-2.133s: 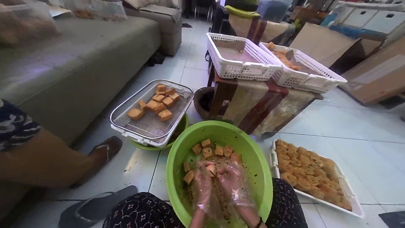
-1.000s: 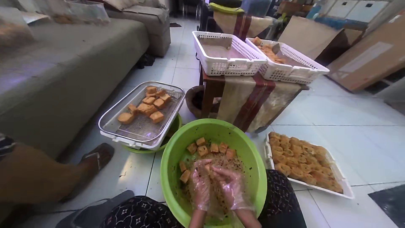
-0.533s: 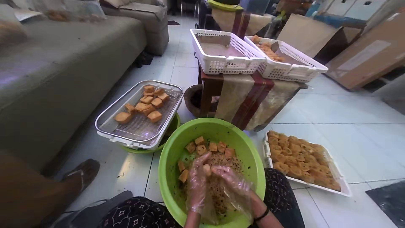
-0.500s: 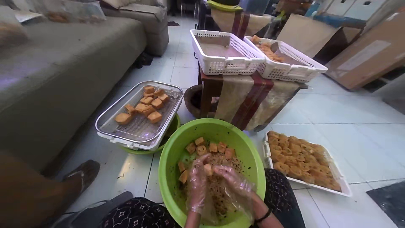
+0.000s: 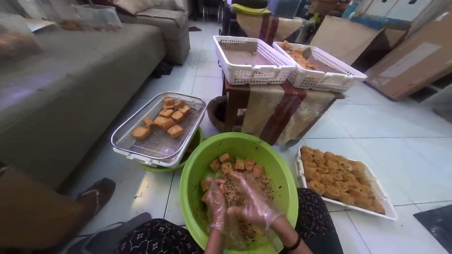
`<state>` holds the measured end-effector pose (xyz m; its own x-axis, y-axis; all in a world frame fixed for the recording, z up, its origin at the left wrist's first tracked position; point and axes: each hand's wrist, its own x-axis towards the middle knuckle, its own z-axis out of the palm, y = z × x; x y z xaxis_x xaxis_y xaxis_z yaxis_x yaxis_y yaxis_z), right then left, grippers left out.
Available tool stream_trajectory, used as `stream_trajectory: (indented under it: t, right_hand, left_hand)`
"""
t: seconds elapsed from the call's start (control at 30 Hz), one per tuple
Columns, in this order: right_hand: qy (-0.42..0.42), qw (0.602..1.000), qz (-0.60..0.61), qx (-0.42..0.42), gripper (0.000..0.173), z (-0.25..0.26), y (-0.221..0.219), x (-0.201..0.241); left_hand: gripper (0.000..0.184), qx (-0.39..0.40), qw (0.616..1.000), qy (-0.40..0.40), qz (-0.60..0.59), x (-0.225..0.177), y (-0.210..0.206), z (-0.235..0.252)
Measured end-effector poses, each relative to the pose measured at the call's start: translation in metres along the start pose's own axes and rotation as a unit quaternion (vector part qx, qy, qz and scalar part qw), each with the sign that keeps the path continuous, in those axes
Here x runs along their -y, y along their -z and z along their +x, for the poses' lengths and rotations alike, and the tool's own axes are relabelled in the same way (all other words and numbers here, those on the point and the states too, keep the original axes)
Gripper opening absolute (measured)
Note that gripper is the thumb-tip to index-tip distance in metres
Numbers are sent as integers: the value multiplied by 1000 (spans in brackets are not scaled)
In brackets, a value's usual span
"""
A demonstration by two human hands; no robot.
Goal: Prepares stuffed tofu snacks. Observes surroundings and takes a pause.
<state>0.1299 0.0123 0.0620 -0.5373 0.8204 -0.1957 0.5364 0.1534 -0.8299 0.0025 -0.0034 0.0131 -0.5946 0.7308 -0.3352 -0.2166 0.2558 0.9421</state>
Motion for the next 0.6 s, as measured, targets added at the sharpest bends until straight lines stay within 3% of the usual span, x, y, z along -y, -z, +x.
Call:
stream_trajectory:
  t: [0.03, 0.13, 0.2, 0.33, 0.43, 0.53, 0.6]
  right_hand:
    - [-20, 999, -23, 21, 94, -2, -3, 2]
    - [-81, 996, -13, -31, 55, 0, -2, 8]
    - [-88, 992, 30, -90, 38, 0, 0, 10]
    - [-43, 986, -1, -160, 38, -11, -15, 4]
    - [-11, 976, -116, -185, 45, -21, -34, -2]
    - [-36, 977, -157, -138, 30, -9, -26, 3]
    - [-73, 979, -168, -87, 19, 10, -12, 11]
  left_hand:
    - [70, -3, 1000, 3, 15, -4, -1, -3]
    - [61, -20, 998, -60, 31, -2, 1, -5]
    - [54, -17, 993, -114, 32, 5, 3, -5]
    - [44, 13, 989, -134, 66, 10, 2, -6]
    - [56, 38, 991, -129, 26, 11, 2, -4]
    - [65, 93, 990, -100, 34, 5, 6, -3]
    - [55, 129, 985, -76, 82, 1, 7, -3]
